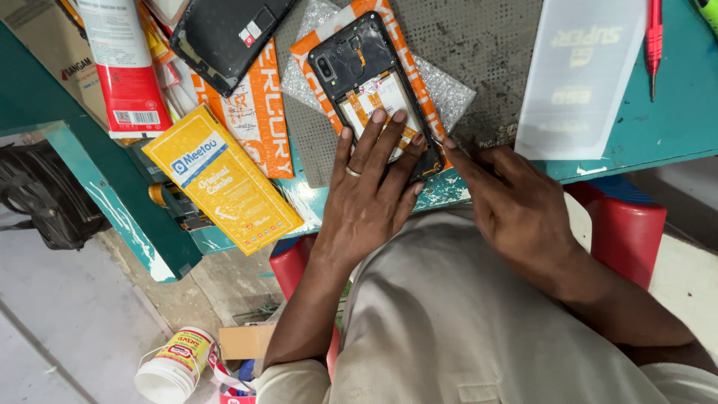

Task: The person works on a disassembled smartphone lying on a repair bench, pressing and prying at the frame and internal flex cable with their fingers and tweezers. They wipe the phone frame with a green cloth and use a small brush and tweezers to clean and reposition parts around the open device.

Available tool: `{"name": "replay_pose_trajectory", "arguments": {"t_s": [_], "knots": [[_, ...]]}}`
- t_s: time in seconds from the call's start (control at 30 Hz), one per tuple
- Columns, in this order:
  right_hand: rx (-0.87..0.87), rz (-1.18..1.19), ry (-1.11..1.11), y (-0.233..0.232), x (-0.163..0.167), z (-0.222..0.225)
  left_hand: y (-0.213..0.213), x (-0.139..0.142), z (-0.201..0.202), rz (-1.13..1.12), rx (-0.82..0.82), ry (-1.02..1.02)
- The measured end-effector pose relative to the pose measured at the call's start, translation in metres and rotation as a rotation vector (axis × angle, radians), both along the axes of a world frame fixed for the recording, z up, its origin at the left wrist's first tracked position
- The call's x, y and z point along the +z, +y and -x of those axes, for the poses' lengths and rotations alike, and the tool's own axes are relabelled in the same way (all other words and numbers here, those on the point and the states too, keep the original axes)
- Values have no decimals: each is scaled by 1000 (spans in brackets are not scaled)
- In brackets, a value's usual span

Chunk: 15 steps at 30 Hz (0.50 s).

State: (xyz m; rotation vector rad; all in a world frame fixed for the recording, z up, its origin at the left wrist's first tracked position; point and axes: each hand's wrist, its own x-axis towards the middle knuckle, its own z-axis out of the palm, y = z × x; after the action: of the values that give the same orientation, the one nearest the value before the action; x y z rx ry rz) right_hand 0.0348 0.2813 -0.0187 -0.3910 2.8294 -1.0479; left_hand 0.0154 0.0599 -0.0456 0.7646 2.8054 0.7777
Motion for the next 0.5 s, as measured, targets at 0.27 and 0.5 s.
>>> {"name": "replay_pose_trajectory", "arguments": {"t_s": [0.27, 0.5], "knots": [[25, -28, 24, -11, -5, 14, 0, -2, 0, 30, -20, 2], [-12, -19, 21, -9, -2, 10, -1, -1, 2, 53, -32, 11]]}}
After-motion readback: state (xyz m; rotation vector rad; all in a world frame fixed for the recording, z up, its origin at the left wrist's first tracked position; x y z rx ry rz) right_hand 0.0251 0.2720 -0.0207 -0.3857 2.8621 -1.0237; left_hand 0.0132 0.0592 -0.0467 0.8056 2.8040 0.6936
